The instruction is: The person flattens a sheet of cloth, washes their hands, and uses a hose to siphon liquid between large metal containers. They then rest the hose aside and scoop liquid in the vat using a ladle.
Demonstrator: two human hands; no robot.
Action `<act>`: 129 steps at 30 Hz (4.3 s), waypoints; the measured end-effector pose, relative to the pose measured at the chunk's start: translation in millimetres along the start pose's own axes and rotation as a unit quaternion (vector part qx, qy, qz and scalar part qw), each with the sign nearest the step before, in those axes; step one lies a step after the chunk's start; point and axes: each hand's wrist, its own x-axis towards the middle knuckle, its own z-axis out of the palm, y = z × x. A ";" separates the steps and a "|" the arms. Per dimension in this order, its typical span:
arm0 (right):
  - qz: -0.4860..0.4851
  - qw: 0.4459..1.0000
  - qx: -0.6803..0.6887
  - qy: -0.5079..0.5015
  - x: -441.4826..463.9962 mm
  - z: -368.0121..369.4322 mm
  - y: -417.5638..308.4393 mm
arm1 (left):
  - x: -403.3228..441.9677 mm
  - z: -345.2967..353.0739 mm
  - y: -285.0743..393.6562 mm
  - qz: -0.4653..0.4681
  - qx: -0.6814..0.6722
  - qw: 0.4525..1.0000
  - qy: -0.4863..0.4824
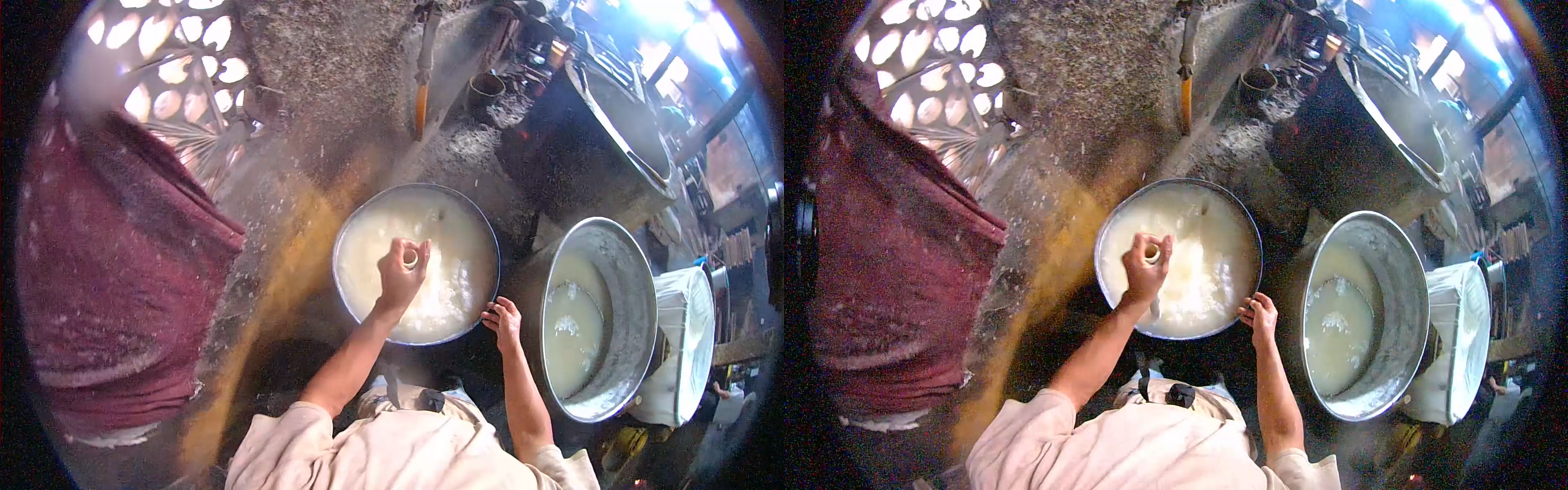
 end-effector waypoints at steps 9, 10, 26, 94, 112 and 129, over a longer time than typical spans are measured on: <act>-0.044 0.999 0.009 0.024 -43.5 7.2 10.6 | -119.4 69.0 -142.2 -0.007 0.176 0.965 -0.194; -0.046 0.999 0.009 0.026 -48.2 4.6 13.2 | -126.4 66.5 -146.2 0.031 0.275 0.937 -0.215; -0.029 0.998 0.040 0.033 -73.7 -36.6 37.8 | -94.3 44.3 -163.3 0.138 0.316 0.881 -0.325; -0.652 0.675 -0.234 0.252 -215.9 -451.6 -275.4 | -181.7 -287.4 438.6 -0.074 0.173 0.963 -0.192; -0.165 0.606 -0.769 0.121 57.3 -527.8 -5.4 | -360.3 22.8 31.9 -0.633 0.083 0.685 -0.351; 0.224 0.834 -0.476 -0.167 202.8 -555.0 168.4 | -767.9 200.4 -70.8 -0.757 -0.340 0.552 -0.085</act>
